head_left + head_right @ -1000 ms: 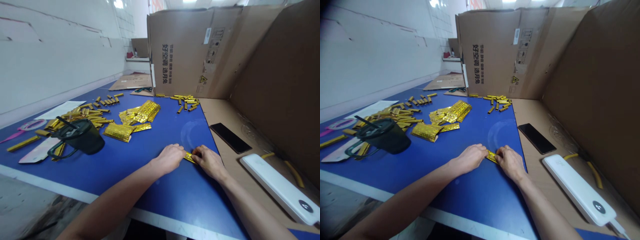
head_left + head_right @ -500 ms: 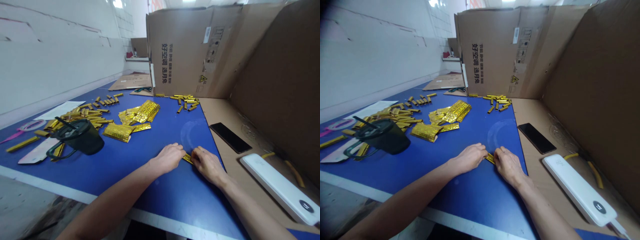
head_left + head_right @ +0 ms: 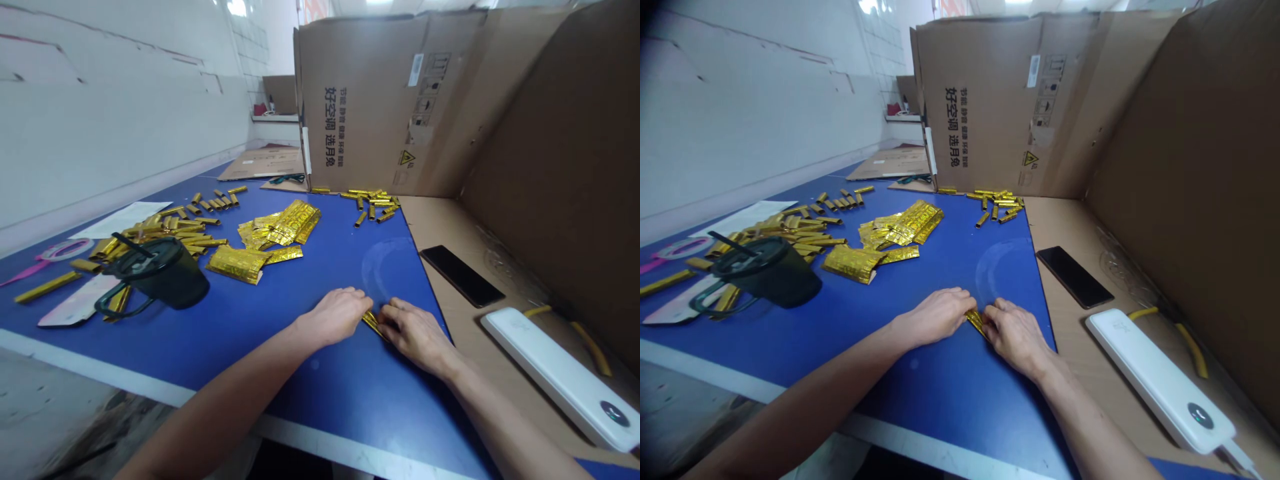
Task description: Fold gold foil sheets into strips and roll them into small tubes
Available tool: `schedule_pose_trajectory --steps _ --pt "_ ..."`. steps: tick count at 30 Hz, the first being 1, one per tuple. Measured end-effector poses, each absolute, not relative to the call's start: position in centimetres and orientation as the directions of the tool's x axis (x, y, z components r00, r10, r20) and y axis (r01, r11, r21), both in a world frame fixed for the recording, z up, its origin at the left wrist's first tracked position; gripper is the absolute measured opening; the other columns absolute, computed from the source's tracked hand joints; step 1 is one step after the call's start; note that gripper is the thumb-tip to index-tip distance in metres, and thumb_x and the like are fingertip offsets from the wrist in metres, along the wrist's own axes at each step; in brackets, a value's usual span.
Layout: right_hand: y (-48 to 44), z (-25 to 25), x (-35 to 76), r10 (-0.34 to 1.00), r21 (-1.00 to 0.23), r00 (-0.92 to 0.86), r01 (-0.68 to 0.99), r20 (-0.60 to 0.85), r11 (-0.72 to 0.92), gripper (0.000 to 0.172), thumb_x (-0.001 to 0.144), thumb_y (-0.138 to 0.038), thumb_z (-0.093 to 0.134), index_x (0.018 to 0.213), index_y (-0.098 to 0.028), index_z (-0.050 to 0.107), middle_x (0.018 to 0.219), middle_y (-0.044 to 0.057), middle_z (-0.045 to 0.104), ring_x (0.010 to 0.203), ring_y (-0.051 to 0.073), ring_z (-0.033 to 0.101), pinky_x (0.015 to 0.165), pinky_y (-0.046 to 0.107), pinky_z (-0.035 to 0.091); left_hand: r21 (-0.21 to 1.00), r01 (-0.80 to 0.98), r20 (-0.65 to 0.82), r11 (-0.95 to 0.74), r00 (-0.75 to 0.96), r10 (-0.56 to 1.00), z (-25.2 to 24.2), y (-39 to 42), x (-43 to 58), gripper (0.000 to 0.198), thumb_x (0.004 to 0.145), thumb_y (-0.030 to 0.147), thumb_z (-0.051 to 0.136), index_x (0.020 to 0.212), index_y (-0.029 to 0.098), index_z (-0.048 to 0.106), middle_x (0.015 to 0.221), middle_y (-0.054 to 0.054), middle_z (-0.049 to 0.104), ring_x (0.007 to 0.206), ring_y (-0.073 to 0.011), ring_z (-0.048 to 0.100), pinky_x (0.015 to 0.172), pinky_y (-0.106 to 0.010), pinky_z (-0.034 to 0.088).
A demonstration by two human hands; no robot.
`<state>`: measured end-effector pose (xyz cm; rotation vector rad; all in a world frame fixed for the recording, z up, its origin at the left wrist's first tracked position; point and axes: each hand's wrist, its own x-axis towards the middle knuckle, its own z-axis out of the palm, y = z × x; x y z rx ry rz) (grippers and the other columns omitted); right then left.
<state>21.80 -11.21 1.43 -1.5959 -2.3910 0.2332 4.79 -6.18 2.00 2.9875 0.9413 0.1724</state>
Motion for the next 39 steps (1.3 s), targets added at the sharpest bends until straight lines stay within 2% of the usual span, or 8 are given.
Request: schedule_pose_trajectory --steps 7,11,14,18,24,32,36,39 --pt "-11.3 1.1 21.4 0.933 -0.222 -0.335 0.907 0.133 0.357 0.01 0.078 -0.017 0.042 0.08 -0.021 0.051 0.076 0.002 0.055 0.073 0.014 0.053 0.061 0.023 0.035 0.131 0.583 0.084 -0.802 0.8 0.595 2.0 -6.1 4.7 0.013 0.079 0.023 0.043 0.079 0.017 0.054 0.08 -0.004 0.051 0.079 -0.0166 0.05 0.069 -0.027 0.04" --pt "-11.3 0.9 21.4 0.928 -0.189 -0.338 0.912 0.155 0.363 0.012 0.079 -0.016 0.04 0.08 -0.02 0.051 0.077 0.002 0.055 0.074 0.014 0.052 0.062 0.023 0.035 0.162 0.617 0.148 -0.77 0.756 0.637 1.7 -5.9 4.8 0.016 0.08 0.02 0.04 0.077 0.018 0.056 0.082 -0.004 0.05 0.081 -0.0162 0.048 0.069 -0.026 0.04" --pt "-11.2 0.8 21.5 0.928 -0.189 -0.333 0.913 0.165 0.361 0.014 0.079 -0.014 0.039 0.081 -0.02 0.052 0.078 0.003 0.054 0.075 0.014 0.051 0.064 0.023 0.036 0.171 0.631 0.13 -0.757 0.747 0.652 1.5 -5.8 4.9 0.013 0.078 0.017 0.041 0.081 0.018 0.054 0.081 -0.003 0.051 0.079 -0.0156 0.049 0.069 -0.026 0.04" --pt "-11.0 0.7 21.6 0.935 -0.192 -0.3 0.922 0.187 0.335 0.016 0.079 -0.013 0.038 0.077 -0.02 0.052 0.076 0.003 0.053 0.074 0.014 0.049 0.063 0.023 0.035 0.154 0.639 0.078 -0.754 0.753 0.654 1.4 -5.9 5.0 0.012 0.079 0.016 0.04 0.081 0.017 0.051 0.081 -0.004 0.05 0.078 -0.0155 0.049 0.068 -0.026 0.04" --pt "-11.1 0.7 21.5 0.931 -0.176 -0.297 0.925 0.212 0.336 0.016 0.077 -0.01 0.038 0.075 -0.02 0.05 0.076 0.003 0.052 0.074 0.015 0.048 0.064 0.024 0.036 0.089 0.642 0.134 -0.762 0.75 0.647 1.2 -6.5 5.5 0.012 0.079 0.012 0.037 0.083 0.017 0.047 0.084 -0.005 0.048 0.082 -0.0168 0.047 0.067 -0.026 0.04" --pt "-10.8 0.1 21.9 0.945 -0.192 -0.237 0.94 0.225 0.281 0.015 0.078 -0.013 0.038 0.078 -0.02 0.052 0.077 0.004 0.054 0.074 0.016 0.05 0.065 0.024 0.037 0.111 0.671 0.173 -0.733 0.713 0.679 0.3 -6.1 5.7 0.014 0.079 0.01 0.034 0.086 0.018 0.043 0.085 -0.003 0.048 0.076 -0.0148 0.049 0.066 -0.026 0.041" --pt "-10.5 -0.2 22.0 0.951 -0.228 -0.207 0.938 0.232 0.26 0.018 0.078 -0.013 0.037 0.08 -0.019 0.054 0.077 0.004 0.055 0.075 0.016 0.051 0.067 0.025 0.037 0.169 0.697 0.211 -0.697 0.665 0.716 -0.2 -6.0 5.8 0.015 0.078 0.012 0.036 0.088 0.018 0.044 0.084 -0.003 0.05 0.078 -0.015 0.05 0.069 -0.026 0.041" --pt "-10.3 -0.2 22.2 0.968 -0.358 -0.136 0.911 0.21 0.206 0.017 0.078 -0.017 0.039 0.078 -0.019 0.055 0.075 0.003 0.057 0.069 0.016 0.052 0.063 0.026 0.037 0.323 0.689 0.213 -0.649 0.615 0.759 -0.5 -5.7 5.7 0.012 0.077 0.017 0.041 0.087 0.019 0.048 0.083 -0.001 0.052 0.076 -0.0139 0.051 0.068 -0.025 0.04"
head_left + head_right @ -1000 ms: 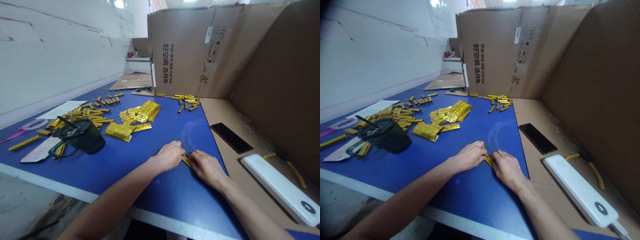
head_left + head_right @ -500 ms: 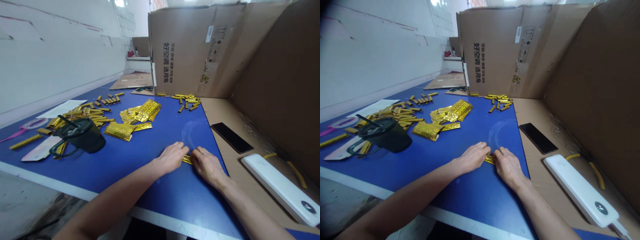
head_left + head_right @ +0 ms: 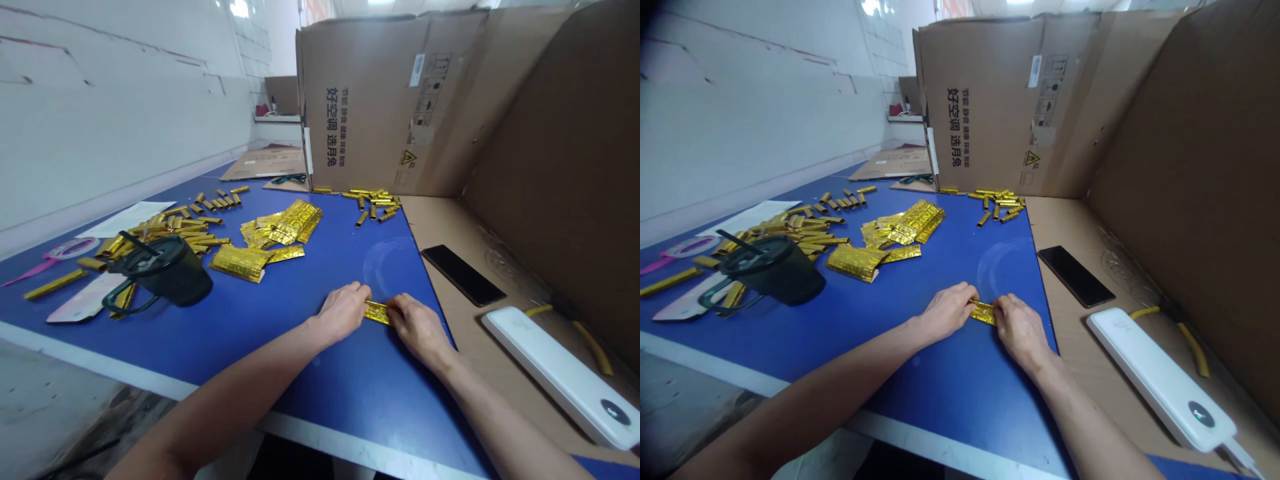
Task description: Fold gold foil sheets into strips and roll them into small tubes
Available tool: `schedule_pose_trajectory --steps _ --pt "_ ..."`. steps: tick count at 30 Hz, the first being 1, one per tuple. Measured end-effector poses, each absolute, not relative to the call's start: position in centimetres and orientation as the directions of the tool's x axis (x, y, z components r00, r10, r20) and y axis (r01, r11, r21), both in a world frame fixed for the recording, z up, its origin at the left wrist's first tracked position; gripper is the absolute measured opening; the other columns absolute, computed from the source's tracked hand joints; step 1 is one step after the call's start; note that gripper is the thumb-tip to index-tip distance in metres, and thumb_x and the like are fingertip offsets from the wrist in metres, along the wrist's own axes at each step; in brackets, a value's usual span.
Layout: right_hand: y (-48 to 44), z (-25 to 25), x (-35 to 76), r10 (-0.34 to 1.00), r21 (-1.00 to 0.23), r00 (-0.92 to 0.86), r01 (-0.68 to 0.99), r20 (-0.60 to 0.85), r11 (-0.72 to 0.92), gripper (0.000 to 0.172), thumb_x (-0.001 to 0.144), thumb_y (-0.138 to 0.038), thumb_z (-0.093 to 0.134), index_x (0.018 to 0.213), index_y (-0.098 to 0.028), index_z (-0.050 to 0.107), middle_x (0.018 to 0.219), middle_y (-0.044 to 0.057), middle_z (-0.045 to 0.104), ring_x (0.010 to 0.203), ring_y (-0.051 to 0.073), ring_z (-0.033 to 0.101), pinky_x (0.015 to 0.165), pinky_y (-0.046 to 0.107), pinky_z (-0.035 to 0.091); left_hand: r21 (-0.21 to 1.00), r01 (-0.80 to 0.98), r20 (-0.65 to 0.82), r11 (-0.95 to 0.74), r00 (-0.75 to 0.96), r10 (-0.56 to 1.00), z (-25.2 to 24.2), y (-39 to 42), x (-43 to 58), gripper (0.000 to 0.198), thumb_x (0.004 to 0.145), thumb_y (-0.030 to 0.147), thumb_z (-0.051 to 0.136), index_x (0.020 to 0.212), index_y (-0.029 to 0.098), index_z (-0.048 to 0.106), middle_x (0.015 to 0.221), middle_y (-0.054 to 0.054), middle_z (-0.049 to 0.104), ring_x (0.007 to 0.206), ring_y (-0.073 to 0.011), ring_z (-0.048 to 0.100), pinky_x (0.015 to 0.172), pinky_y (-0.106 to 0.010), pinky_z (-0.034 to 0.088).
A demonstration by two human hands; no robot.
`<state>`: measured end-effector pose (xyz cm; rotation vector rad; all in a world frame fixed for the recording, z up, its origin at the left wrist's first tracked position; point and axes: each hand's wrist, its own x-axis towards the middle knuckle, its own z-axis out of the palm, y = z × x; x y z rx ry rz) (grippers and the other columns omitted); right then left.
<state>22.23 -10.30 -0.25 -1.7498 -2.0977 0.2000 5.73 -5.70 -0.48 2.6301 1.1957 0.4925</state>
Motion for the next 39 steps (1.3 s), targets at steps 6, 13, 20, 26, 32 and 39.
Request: schedule_pose_trajectory --steps 6,13,20,26,32,39 --pt "-9.7 -0.5 22.7 0.996 -0.873 -0.002 0.481 0.091 0.081 0.018 0.076 -0.033 0.046 0.075 -0.018 0.054 0.056 -0.002 0.052 0.048 0.01 0.046 0.046 0.022 0.035 0.853 0.437 0.054 -0.285 0.468 0.882 -0.5 -4.5 5.8 0.006 0.071 0.019 0.049 0.074 0.015 0.052 0.061 0.003 0.051 0.056 -0.0083 0.049 0.051 -0.019 0.037" --pt "-9.9 0.1 22.4 0.997 -0.995 0.009 0.059 -0.079 -0.079 0.023 0.068 -0.038 0.057 0.07 -0.016 0.051 0.045 -0.004 0.053 0.034 0.007 0.044 0.036 0.02 0.032 0.992 0.121 -0.073 0.02 0.453 0.888 0.7 -5.0 6.1 0.005 0.07 0.017 0.05 0.071 0.012 0.049 0.047 0.006 0.047 0.035 -0.0033 0.039 0.036 -0.015 0.031" --pt "-10.1 0.4 22.3 0.998 -0.999 0.049 0.007 -0.042 -0.042 0.023 0.067 -0.037 0.06 0.068 -0.015 0.053 0.043 -0.003 0.053 0.032 0.006 0.043 0.034 0.019 0.032 0.998 0.01 -0.059 0.064 0.546 0.836 0.8 -5.3 6.2 0.013 0.068 0.021 0.054 0.073 0.012 0.047 0.052 0.002 0.055 0.038 -0.0064 0.049 0.035 -0.015 0.034" --pt "-10.2 0.4 22.3 0.999 -0.987 0.032 -0.158 0.007 0.012 0.021 0.064 -0.028 0.065 0.081 -0.016 0.06 0.055 -0.001 0.059 0.038 0.006 0.045 0.036 0.018 0.033 0.989 -0.12 0.0 0.083 0.566 0.824 0.8 -5.3 6.1 0.023 0.065 0.026 0.059 0.079 0.01 0.052 0.056 -0.001 0.058 0.04 -0.0083 0.052 0.038 -0.018 0.038" --pt "-10.2 0.6 22.4 0.999 -0.938 -0.043 -0.346 -0.02 -0.033 0.015 0.063 -0.021 0.065 0.077 -0.017 0.066 0.061 0.001 0.062 0.042 0.007 0.047 0.042 0.022 0.037 0.952 -0.212 -0.056 0.219 0.584 0.81 1.2 -5.4 6.0 0.026 0.064 0.022 0.06 0.087 0.009 0.058 0.063 -0.004 0.06 0.046 -0.0095 0.054 0.045 -0.022 0.042" --pt "-10.5 1.4 22.5 0.994 -0.9 -0.102 -0.429 -0.033 -0.074 0.01 0.065 -0.023 0.063 0.072 -0.016 0.066 0.058 0.002 0.06 0.047 0.01 0.05 0.049 0.026 0.042 0.909 -0.287 -0.075 0.301 0.6 0.797 1.1 -5.4 5.8 0.019 0.061 0.016 0.061 0.078 0.007 0.06 0.062 -0.005 0.06 0.051 -0.0106 0.055 0.049 -0.024 0.044"
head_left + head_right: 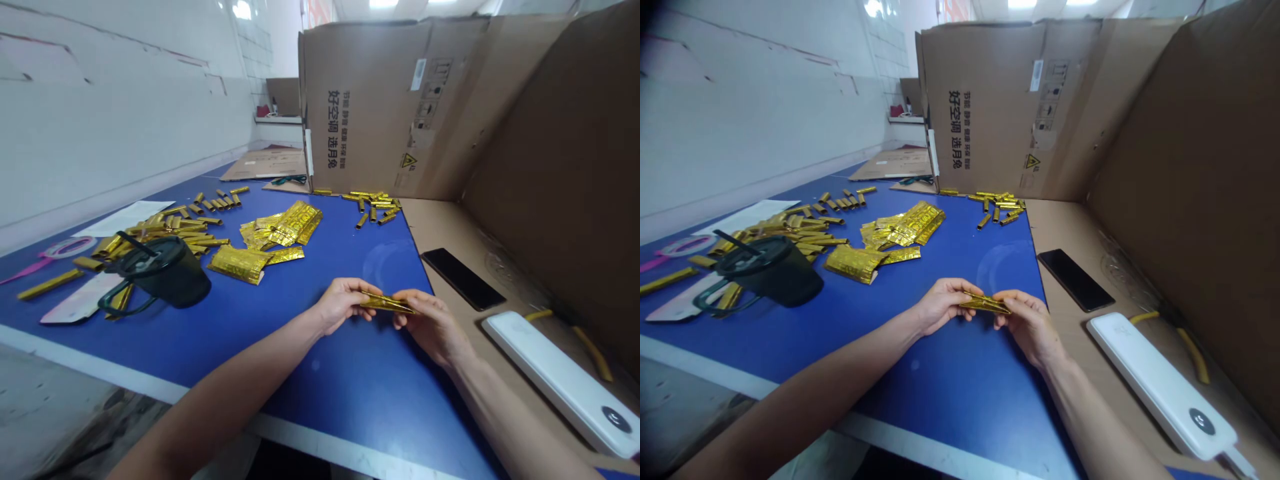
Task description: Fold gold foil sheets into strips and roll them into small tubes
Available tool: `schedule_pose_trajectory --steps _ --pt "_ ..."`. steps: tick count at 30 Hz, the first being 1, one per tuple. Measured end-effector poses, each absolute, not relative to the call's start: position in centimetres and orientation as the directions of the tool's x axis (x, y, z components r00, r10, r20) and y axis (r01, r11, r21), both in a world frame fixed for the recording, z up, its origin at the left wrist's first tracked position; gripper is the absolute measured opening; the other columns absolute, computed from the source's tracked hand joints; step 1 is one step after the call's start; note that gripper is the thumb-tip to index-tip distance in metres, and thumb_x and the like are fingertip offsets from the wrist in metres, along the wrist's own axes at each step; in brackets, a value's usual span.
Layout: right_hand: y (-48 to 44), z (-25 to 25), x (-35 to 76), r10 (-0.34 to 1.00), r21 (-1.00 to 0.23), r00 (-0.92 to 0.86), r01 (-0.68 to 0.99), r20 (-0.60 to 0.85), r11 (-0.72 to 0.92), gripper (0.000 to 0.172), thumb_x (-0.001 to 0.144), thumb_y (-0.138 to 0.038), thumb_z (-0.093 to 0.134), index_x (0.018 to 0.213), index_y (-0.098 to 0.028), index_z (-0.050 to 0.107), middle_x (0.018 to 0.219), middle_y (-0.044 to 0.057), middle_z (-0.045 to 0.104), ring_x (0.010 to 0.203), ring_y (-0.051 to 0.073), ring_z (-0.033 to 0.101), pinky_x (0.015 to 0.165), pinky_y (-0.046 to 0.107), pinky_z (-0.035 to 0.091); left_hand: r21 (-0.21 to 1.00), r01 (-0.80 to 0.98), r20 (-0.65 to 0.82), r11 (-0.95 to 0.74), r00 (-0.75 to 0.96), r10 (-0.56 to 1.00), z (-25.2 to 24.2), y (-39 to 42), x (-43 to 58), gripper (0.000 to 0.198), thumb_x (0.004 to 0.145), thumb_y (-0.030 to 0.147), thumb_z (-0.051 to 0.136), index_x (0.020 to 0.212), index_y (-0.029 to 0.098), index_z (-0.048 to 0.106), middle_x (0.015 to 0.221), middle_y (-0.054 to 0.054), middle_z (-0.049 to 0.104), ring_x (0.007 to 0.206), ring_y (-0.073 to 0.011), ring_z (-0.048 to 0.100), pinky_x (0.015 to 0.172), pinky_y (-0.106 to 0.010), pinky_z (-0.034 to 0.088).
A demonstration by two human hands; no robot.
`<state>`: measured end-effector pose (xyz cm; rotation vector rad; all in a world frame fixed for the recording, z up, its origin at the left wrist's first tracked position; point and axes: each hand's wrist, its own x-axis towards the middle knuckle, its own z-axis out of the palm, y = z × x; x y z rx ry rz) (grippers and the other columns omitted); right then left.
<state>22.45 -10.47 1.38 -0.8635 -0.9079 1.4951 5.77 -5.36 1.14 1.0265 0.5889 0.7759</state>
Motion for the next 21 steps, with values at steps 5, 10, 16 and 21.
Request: schedule_pose_trajectory --steps 5,10,16,21 --pt "-10.2 0.8 22.4 0.998 -0.938 -0.05 -0.343 -0.041 -0.056 0.013 0.063 -0.023 0.066 0.073 -0.016 0.064 0.062 0.001 0.06 0.048 0.009 0.05 0.049 0.024 0.041 0.918 -0.277 -0.07 0.285 0.591 0.803 1.1 -5.3 5.9 0.022 0.062 0.024 0.064 0.074 0.006 0.059 0.064 -0.006 0.059 0.052 -0.01 0.054 0.049 -0.024 0.045" --pt "-9.8 0.2 22.6 1.0 -0.978 -0.024 -0.21 0.001 -0.004 0.03 0.062 -0.026 0.067 0.09 -0.018 0.059 0.063 -0.001 0.059 0.05 0.01 0.052 0.049 0.024 0.041 0.954 -0.209 -0.062 0.213 0.558 0.827 0.8 -5.1 6.1 0.029 0.061 0.023 0.065 0.084 0.01 0.053 0.062 -0.002 0.059 0.048 -0.0092 0.054 0.044 -0.021 0.044" --pt "-10.0 0.4 22.5 1.0 -0.992 -0.022 -0.128 -0.011 -0.014 0.032 0.064 -0.031 0.065 0.092 -0.018 0.057 0.056 -0.003 0.057 0.044 0.009 0.051 0.048 0.023 0.04 0.988 -0.107 -0.04 0.109 0.507 0.861 1.0 -5.1 6.1 0.018 0.065 0.019 0.059 0.078 0.009 0.052 0.058 0.0 0.057 0.04 -0.0057 0.05 0.041 -0.018 0.043" --pt "-10.1 0.6 22.4 0.997 -0.997 -0.051 -0.046 -0.064 -0.066 0.028 0.066 -0.037 0.062 0.08 -0.013 0.058 0.057 0.001 0.059 0.04 0.01 0.05 0.043 0.023 0.038 0.995 -0.068 -0.031 0.076 0.508 0.861 0.8 -5.0 6.1 0.02 0.064 0.02 0.059 0.08 0.01 0.052 0.057 0.001 0.056 0.041 -0.006 0.05 0.041 -0.018 0.043"
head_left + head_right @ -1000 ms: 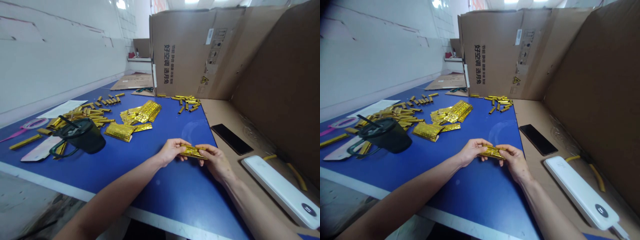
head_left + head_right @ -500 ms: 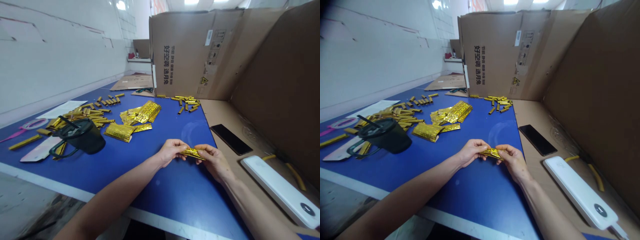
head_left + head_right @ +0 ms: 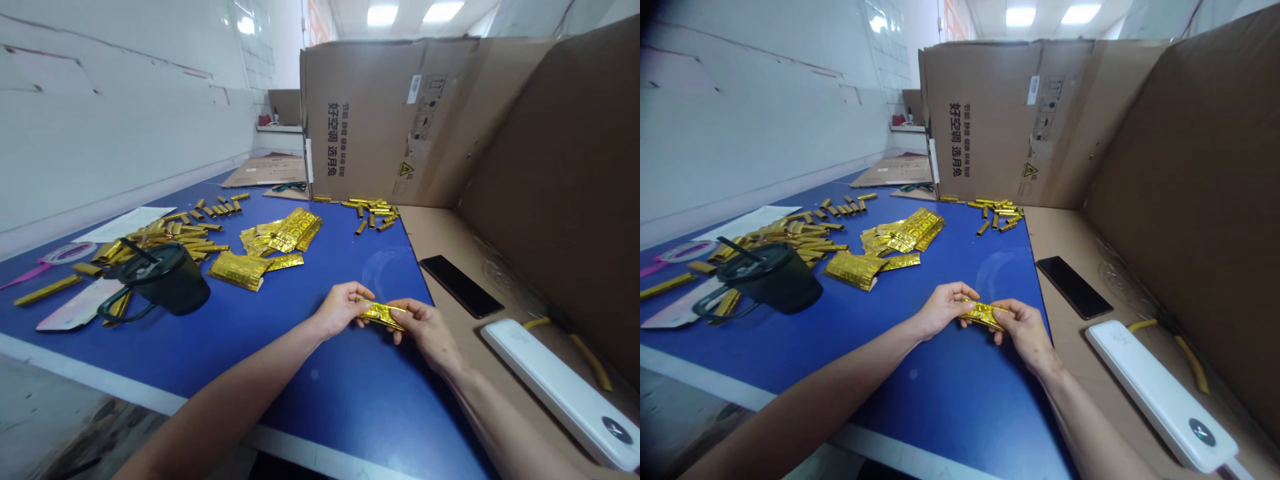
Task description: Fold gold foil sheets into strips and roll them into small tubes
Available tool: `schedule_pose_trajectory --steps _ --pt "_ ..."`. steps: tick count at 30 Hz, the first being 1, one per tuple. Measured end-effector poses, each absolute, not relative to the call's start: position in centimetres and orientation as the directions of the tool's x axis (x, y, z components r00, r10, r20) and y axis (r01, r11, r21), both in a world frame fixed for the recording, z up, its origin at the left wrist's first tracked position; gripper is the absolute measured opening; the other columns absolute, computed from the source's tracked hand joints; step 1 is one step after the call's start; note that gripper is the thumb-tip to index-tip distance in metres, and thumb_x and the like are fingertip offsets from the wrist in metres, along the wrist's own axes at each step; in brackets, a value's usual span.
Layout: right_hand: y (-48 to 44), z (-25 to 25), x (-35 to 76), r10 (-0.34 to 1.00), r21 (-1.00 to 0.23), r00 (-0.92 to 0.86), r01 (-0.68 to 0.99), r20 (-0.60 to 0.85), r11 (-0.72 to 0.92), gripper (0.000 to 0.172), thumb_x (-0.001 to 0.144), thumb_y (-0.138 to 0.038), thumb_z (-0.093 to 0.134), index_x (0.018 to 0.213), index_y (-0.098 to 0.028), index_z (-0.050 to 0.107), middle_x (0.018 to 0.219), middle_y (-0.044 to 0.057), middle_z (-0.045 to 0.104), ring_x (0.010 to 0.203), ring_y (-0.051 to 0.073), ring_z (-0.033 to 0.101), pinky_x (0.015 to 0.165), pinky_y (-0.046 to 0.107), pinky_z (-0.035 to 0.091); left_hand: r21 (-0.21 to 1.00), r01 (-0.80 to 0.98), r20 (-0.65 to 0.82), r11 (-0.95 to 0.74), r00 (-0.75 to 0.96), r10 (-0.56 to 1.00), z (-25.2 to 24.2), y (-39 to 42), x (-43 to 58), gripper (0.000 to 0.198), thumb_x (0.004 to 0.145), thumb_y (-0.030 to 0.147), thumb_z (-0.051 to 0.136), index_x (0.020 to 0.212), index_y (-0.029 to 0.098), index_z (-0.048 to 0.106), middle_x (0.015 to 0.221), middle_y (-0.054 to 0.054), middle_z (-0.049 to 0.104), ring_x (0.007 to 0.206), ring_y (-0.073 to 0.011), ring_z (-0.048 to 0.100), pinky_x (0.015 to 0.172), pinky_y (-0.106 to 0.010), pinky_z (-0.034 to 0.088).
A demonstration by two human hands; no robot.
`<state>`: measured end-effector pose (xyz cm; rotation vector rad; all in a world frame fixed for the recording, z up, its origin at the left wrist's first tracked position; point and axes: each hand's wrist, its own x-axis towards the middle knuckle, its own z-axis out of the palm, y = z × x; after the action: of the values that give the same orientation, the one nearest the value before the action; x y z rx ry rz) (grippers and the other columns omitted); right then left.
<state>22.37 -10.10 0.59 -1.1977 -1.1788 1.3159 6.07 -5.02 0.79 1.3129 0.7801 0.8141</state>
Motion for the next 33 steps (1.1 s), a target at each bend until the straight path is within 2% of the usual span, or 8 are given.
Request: schedule_pose_trajectory --steps 5,11,14,17,22,27,33 --pt "-10.0 0.23 22.43 1.0 -1.0 -0.028 0.012 0.003 0.003 0.023 0.07 -0.035 0.059 0.08 -0.014 0.059 0.059 0.001 0.06 0.042 0.008 0.049 0.045 0.022 0.037 0.994 -0.05 -0.053 0.096 0.547 0.836 0.64 -5.1 6.16 0.02 0.063 0.021 0.059 0.077 0.009 0.052 0.053 0.0 0.056 0.041 -0.0079 0.051 0.04 -0.019 0.042" --pt "-10.18 0.45 22.27 0.993 -0.992 0.022 -0.06 0.112 0.113 0.029 0.067 -0.03 0.063 0.093 -0.02 0.054 0.061 -0.003 0.057 0.05 0.009 0.051 0.051 0.023 0.039 0.984 -0.116 -0.07 0.132 0.43 0.9 0.78 -4.92 6.17 0.019 0.063 0.02 0.06 0.076 0.009 0.051 0.051 0.001 0.055 0.04 -0.0076 0.051 0.039 -0.018 0.041" --pt "-10.15 0.43 22.23 0.99 -0.989 -0.001 0.053 0.141 0.141 0.022 0.064 -0.029 0.065 0.082 -0.019 0.058 0.065 -0.001 0.057 0.058 0.012 0.051 0.055 0.025 0.04 0.972 -0.158 -0.097 0.176 0.413 0.905 0.47 -4.71 6.13 0.019 0.063 0.019 0.06 0.077 0.01 0.05 0.052 0.001 0.056 0.041 -0.0079 0.052 0.039 -0.018 0.041" --pt "-10.08 0.3 22.23 0.982 -0.969 0.018 0.162 0.189 0.184 0.014 0.067 -0.031 0.062 0.072 -0.018 0.06 0.065 0.0 0.055 0.059 0.012 0.048 0.057 0.026 0.039 0.965 -0.162 -0.118 0.207 0.435 0.893 0.29 -4.77 6.19 0.019 0.063 0.018 0.06 0.077 0.01 0.05 0.056 -0.001 0.057 0.042 -0.0081 0.052 0.039 -0.018 0.041" --pt "-10.07 0.41 22.3 0.979 -0.957 0.046 0.224 0.197 0.182 0.015 0.069 -0.032 0.059 0.064 -0.018 0.06 0.062 0.0 0.054 0.06 0.013 0.048 0.059 0.026 0.039 0.97 -0.133 -0.119 0.202 0.466 0.877 0.73 -5.23 6.29 0.021 0.062 0.02 0.062 0.076 0.01 0.05 0.055 -0.001 0.058 0.043 -0.0087 0.053 0.041 -0.019 0.042" --pt "-10.08 0.53 22.34 0.982 -0.968 0.055 0.185 0.182 0.169 0.016 0.068 -0.033 0.061 0.063 -0.017 0.06 0.064 0.002 0.057 0.062 0.014 0.051 0.062 0.028 0.041 0.987 -0.07 -0.088 0.143 0.51 0.856 0.79 -5.38 6.33 0.025 0.061 0.025 0.063 0.078 0.01 0.052 0.055 0.0 0.056 0.044 -0.0078 0.052 0.044 -0.019 0.041" --pt "-9.99 0.31 22.37 0.993 -0.995 0.061 0.008 0.104 0.104 0.015 0.064 -0.031 0.065 0.07 -0.018 0.059 0.062 0.0 0.059 0.059 0.012 0.053 0.062 0.026 0.042 0.998 0.059 -0.048 0.017 0.584 0.811 0.21 -5.53 6.4 0.017 0.061 0.022 0.061 0.071 0.01 0.054 0.056 0.001 0.054 0.048 -0.0054 0.048 0.045 -0.017 0.037"
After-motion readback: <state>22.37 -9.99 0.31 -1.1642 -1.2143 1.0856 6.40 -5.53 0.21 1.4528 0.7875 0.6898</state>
